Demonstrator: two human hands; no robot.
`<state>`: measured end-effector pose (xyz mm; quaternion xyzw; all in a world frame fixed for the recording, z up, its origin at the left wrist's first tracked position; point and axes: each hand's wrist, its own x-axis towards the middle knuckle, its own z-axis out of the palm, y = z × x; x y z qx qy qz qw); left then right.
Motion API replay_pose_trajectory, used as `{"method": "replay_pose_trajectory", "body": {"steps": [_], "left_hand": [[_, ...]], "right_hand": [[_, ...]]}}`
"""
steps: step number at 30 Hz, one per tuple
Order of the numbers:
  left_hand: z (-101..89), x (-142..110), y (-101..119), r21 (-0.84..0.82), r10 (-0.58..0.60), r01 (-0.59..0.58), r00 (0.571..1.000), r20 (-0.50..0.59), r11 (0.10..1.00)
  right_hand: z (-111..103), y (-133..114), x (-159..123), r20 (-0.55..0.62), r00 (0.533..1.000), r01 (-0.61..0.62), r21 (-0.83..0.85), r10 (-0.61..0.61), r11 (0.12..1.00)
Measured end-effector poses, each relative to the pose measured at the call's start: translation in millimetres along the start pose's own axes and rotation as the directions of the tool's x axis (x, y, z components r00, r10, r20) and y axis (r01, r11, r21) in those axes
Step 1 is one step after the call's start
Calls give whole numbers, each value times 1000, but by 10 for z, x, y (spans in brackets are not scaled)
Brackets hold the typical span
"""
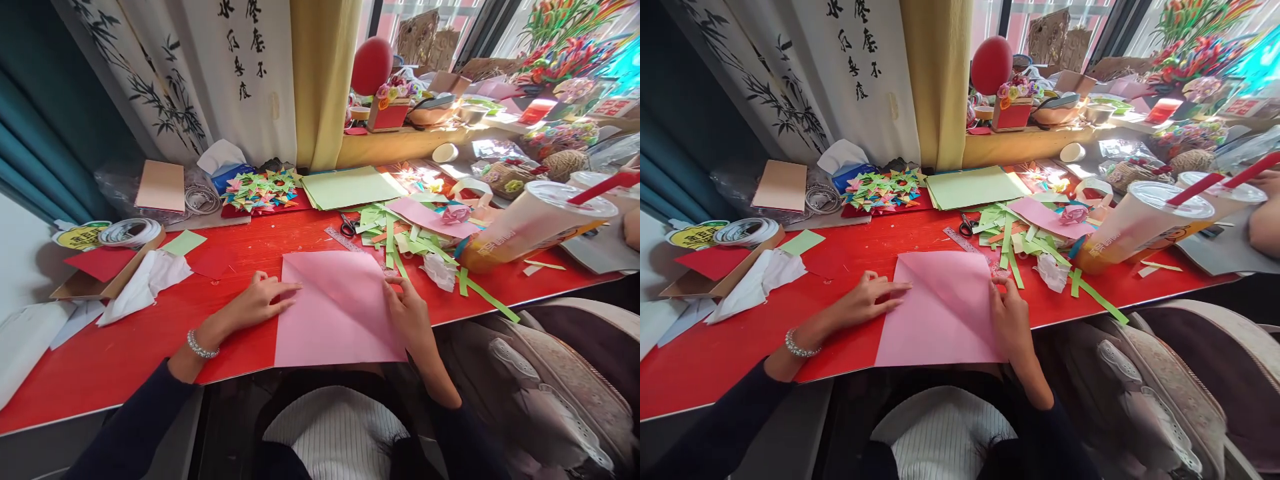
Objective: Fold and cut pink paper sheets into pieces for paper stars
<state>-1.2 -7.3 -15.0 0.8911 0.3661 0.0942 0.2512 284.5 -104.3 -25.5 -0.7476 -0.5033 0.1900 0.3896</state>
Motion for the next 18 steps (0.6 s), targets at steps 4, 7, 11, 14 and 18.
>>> {"method": "replay_pose_trajectory", "body": {"steps": [4, 7, 11, 14, 18], "left_hand": [[-19, -11, -44, 140, 66, -45, 986, -153, 989], [-5, 2, -73, 158, 75, -52, 986, -148, 986], [33, 14, -142, 193, 9, -8, 1000, -5, 981], [62, 9, -193, 180, -94, 94, 996, -8, 979], [105, 13, -239, 132, -205, 236, 956, -212, 963]], "right_hand": [[76, 4, 22, -16, 1000, 17, -179, -20, 984], [141, 7, 8, -15, 999, 29, -251, -34, 967], [134, 49, 25, -2, 998, 61, -210, -62, 976], [57, 42, -7, 19, 994, 112, -111, -111, 987], [-73, -113, -181, 261, 859, 420, 133, -440, 898]]}}
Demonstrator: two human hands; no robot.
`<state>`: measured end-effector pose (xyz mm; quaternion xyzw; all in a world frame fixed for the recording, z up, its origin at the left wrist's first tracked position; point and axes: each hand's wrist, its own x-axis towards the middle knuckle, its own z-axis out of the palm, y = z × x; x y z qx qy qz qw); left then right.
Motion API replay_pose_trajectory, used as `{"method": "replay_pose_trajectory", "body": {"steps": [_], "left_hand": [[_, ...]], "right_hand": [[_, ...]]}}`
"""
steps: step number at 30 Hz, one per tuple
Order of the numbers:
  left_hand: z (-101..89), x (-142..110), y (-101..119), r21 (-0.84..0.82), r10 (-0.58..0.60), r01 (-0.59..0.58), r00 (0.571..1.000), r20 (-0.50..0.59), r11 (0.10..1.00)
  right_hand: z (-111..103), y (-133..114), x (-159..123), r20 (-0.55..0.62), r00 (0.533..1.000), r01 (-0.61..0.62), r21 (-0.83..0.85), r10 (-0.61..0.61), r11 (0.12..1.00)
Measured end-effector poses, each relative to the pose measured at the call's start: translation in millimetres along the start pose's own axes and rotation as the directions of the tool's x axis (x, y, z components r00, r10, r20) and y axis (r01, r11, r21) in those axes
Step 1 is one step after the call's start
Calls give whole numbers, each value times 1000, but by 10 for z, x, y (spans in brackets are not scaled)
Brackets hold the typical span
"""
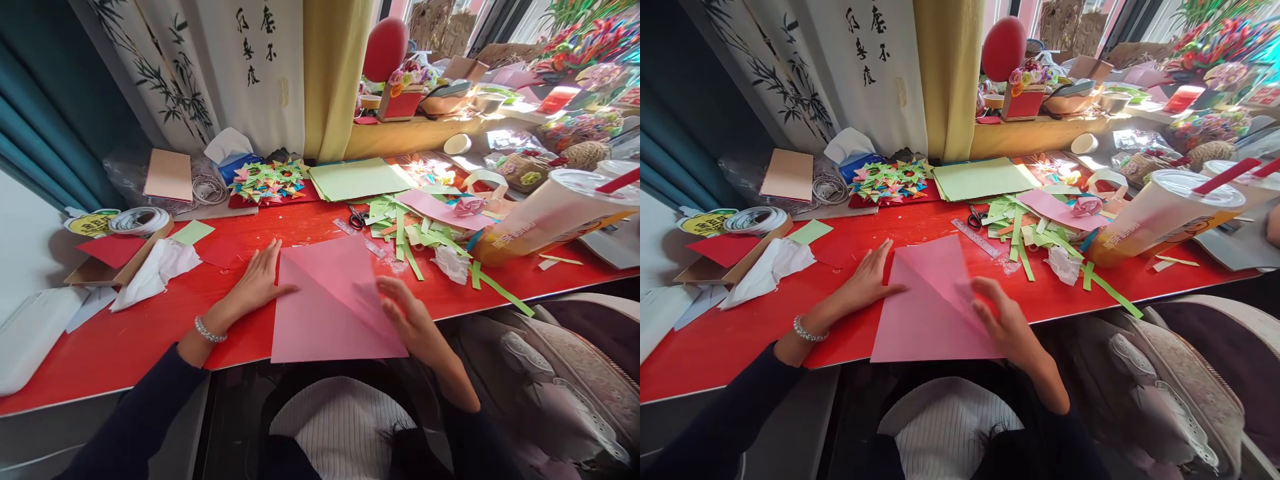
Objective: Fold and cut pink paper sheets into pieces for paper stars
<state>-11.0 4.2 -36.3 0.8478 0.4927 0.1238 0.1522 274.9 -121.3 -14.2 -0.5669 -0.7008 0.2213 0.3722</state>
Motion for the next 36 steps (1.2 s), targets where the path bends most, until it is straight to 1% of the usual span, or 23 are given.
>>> {"method": "replay_pose_trajectory", "body": {"steps": [1, 2, 4, 5, 7, 9, 11, 12, 14, 16, 17, 18, 19, 20, 21, 22, 24, 25, 26, 29, 31, 34, 36], "left_hand": [[11, 6, -10, -4, 5, -5, 999, -43, 1000], [18, 15, -23, -7, 18, -18, 997, -76, 1000], [13, 40, -52, -22, 14, -17, 993, -119, 1000], [-1, 53, -67, -34, -13, 8, 990, -140, 999], [-51, 74, -85, -57, -85, 75, 977, -198, 996], [-108, 78, -77, -70, -132, 118, 959, -252, 991], [-136, 65, -42, -59, -109, 98, 963, -246, 993], [-134, 56, -21, -46, -72, 64, 975, -211, 997], [-106, 38, 13, -16, 34, -36, 995, -93, 999], [-76, 35, 21, 2, 140, -140, 990, 34, 990], [-72, 40, 17, 19, 190, -192, 978, 87, 981], [-79, 49, 13, 40, 240, -247, 962, 129, 968], [-95, 62, 11, 62, 292, -305, 943, 162, 950], [-119, 76, 18, 84, 350, -371, 917, 193, 925], [-147, 89, 37, 99, 414, -443, 882, 224, 891], [-177, 97, 71, 108, 473, -510, 844, 253, 853], [-228, 82, 189, 129, 541, -593, 788, 293, 794], [-244, 51, 268, 164, 539, -599, 788, 298, 784], [-250, 2, 355, 211, 516, -579, 807, 288, 788], [-212, -246, 604, 342, 398, -448, 893, 210, 826], [-160, -448, 708, 365, 351, -403, 914, 201, 840], [-128, -682, 759, 299, 361, -441, 887, 287, 846], [-194, -749, 763, 200, 383, -461, 862, 332, 865]], "right_hand": [[-2, -73, -24, 133, 983, 126, 32, -129, 991], [6, -142, -43, 260, 938, 223, 47, -228, 974], [58, -245, -68, 447, 844, 327, 13, -297, 945], [99, -274, -76, 496, 819, 346, -24, -290, 938], [198, -296, -96, 526, 809, 362, -97, -261, 927], [296, -294, -126, 520, 816, 375, -140, -254, 917], [363, -302, -163, 518, 815, 385, -147, -260, 911], [379, -314, -177, 528, 804, 394, -133, -271, 909], [368, -345, -183, 575, 752, 427, -54, -321, 903], [307, -366, -145, 599, 697, 441, 74, -394, 894], [265, -366, -107, 583, 700, 428, 120, -412, 896], [224, -356, -60, 545, 731, 409, 133, -411, 903], [189, -339, -6, 491, 779, 390, 108, -390, 914], [168, -315, 50, 435, 823, 381, 55, -365, 923], [164, -288, 102, 392, 851, 386, -15, -350, 922], [180, -261, 146, 372, 859, 411, -89, -352, 908], [264, -217, 196, 395, 835, 486, -203, -383, 850], [321, -202, 200, 411, 824, 512, -245, -390, 823], [380, -194, 190, 412, 823, 523, -285, -390, 803], [506, -191, 114, 367, 851, 504, -370, -375, 781], [519, -192, 59, 338, 862, 493, -385, -378, 780], [461, -178, 14, 288, 872, 484, -384, -396, 787], [404, -165, 8, 253, 867, 497, -399, -428, 770]]}}
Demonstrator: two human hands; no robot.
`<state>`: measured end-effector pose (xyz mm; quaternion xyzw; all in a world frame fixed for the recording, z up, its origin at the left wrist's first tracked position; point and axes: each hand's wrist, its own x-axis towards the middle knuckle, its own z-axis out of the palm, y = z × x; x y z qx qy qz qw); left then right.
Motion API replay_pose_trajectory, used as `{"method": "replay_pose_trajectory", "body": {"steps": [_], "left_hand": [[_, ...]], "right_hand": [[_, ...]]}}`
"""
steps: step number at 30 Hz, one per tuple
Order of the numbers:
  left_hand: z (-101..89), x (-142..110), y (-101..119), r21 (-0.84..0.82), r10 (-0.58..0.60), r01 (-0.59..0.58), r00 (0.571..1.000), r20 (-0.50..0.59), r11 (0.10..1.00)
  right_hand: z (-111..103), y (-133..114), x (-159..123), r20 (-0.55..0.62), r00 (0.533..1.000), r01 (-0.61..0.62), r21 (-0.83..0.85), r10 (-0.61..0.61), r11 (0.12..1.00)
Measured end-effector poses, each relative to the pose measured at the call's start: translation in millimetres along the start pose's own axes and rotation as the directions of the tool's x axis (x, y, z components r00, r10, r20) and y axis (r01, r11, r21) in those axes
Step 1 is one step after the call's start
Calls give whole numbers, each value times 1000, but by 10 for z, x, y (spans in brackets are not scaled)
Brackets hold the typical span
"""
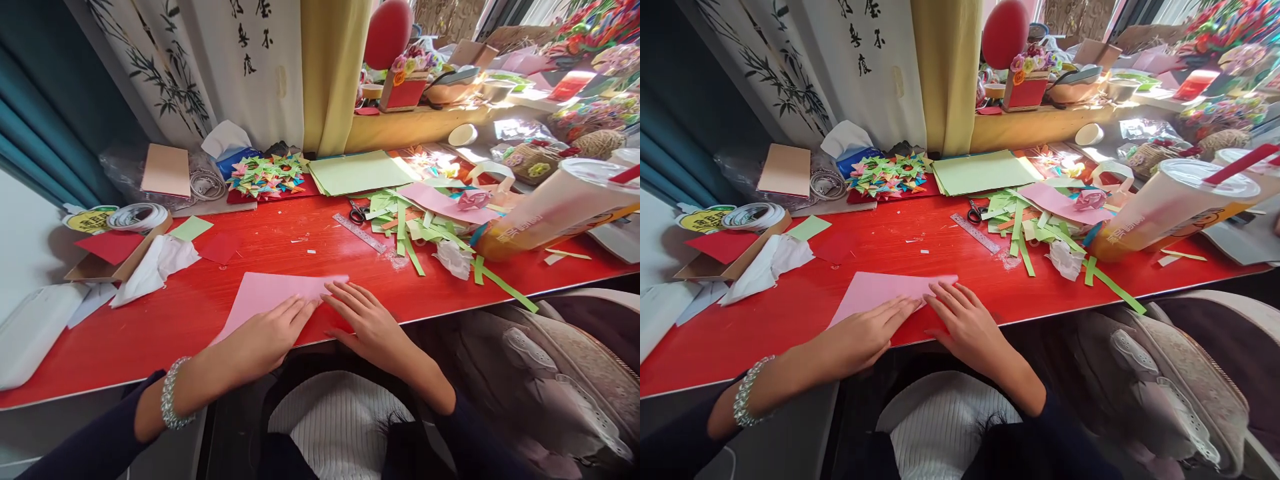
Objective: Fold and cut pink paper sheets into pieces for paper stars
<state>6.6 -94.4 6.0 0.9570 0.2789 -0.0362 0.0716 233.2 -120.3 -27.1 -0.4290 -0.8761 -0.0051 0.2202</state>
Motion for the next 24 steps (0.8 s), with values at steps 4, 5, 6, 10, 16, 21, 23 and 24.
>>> {"method": "replay_pose_trajectory", "body": {"steps": [4, 5, 6, 10, 16, 21, 23, 24], "left_hand": [[-389, -58, -51, -366, 43, -66, 997, -69, 928], [-514, -56, -67, -478, 37, -84, 994, -107, 874], [-627, -49, -78, -568, 7, -90, 989, -146, 818], [-764, 23, -10, -536, -139, 37, 979, -151, 843], [-549, 74, 302, -365, -218, 149, 963, -156, 919], [-847, 160, 56, -798, -370, 193, 928, -40, 571], [-812, 237, -179, -912, -443, 175, 897, -8, 371], [-730, 275, -300, -932, -473, 161, 881, -13, 325]], "right_hand": [[-147, 63, 4, -175, 985, 7, -18, -10, 1000], [-200, 81, 19, -256, 966, -23, 2, 23, 1000], [-256, 101, 40, -330, 941, -60, 42, 71, 997], [-421, 193, 171, -407, 885, -163, 182, 225, 970], [-631, 203, 413, -264, 964, -47, -70, 27, 996], [-1020, 383, 743, -379, 920, -81, 65, 100, 995], [-1003, 618, 849, -433, 879, -194, 59, 200, 979], [-937, 756, 871, -431, 867, -251, 54, 249, 966]]}}
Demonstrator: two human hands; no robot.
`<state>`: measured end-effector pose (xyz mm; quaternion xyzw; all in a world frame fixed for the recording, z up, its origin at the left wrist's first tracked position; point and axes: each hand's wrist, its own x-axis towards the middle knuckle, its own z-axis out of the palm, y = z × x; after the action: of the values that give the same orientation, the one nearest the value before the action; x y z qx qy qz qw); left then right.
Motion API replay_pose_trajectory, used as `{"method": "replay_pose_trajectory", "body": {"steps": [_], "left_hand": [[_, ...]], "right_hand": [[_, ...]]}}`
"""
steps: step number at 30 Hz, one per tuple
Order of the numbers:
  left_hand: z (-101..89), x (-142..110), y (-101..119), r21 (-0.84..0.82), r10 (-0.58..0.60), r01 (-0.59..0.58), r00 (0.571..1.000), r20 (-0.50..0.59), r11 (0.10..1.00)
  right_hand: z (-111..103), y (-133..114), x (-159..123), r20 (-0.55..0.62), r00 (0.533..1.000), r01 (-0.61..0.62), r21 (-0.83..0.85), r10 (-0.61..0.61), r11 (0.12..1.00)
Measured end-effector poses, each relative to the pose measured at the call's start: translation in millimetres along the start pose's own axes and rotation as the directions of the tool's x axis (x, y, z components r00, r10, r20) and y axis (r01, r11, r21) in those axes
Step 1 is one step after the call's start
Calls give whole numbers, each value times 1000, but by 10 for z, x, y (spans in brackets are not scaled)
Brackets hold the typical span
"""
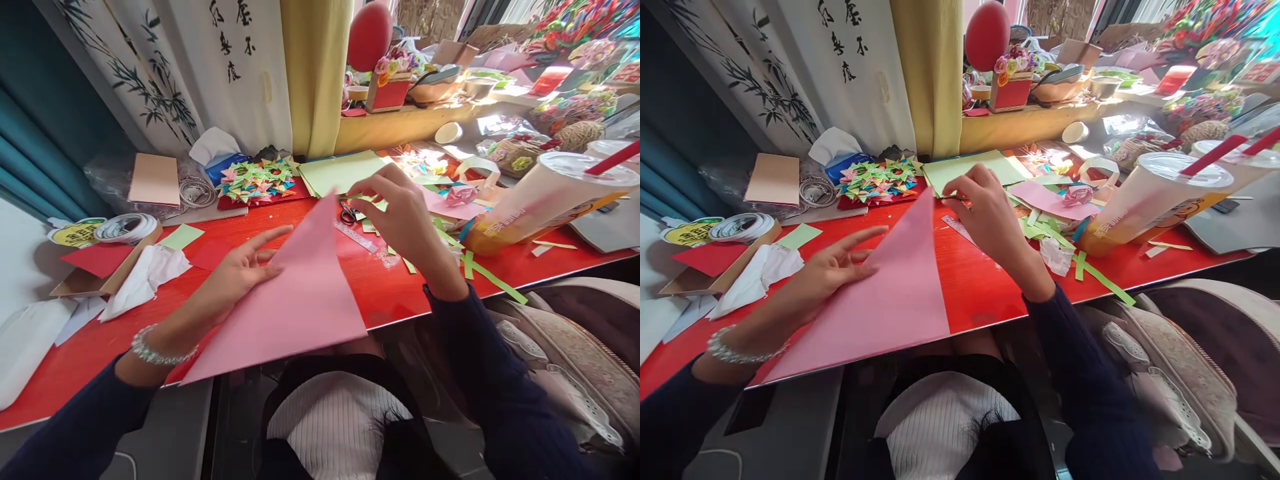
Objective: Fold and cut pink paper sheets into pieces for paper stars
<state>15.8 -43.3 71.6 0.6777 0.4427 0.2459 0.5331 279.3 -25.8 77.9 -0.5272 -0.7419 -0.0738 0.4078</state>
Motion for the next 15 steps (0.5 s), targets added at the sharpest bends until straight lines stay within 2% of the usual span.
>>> {"method": "replay_pose_trajectory", "body": {"steps": [2, 3, 4, 6, 8, 10, 12, 15], "left_hand": [[-59, 149, -300, 73, -16, 17, 1000, -18, 997], [-70, 201, -463, 194, -2, 6, 1000, -21, 981], [-74, 236, -616, 358, 43, -31, 999, -26, 933], [-68, 262, -847, 668, 166, -125, 986, 3, 734], [-58, 246, -952, 825, 262, -250, 956, 129, 506], [-41, 220, -958, 854, 279, -362, 922, 268, 374], [-15, 203, -924, 856, 270, -406, 905, 328, 320], [33, 220, -889, 863, 311, -405, 898, 312, 304]], "right_hand": [[200, 277, -62, 180, 980, -70, -76, 82, 995], [305, 400, -144, 327, 941, -57, -116, 92, 992], [402, 498, -249, 400, 913, -36, -119, 81, 992], [545, 596, -490, 479, 877, 5, -113, 50, 994], [598, 562, -710, 506, 862, 34, -110, 26, 993], [571, 436, -866, 530, 848, 69, -92, -10, 993], [498, 271, -968, 558, 827, 114, -48, -68, 992], [379, 46, -1091, 551, 818, 162, 52, -164, 985]]}}
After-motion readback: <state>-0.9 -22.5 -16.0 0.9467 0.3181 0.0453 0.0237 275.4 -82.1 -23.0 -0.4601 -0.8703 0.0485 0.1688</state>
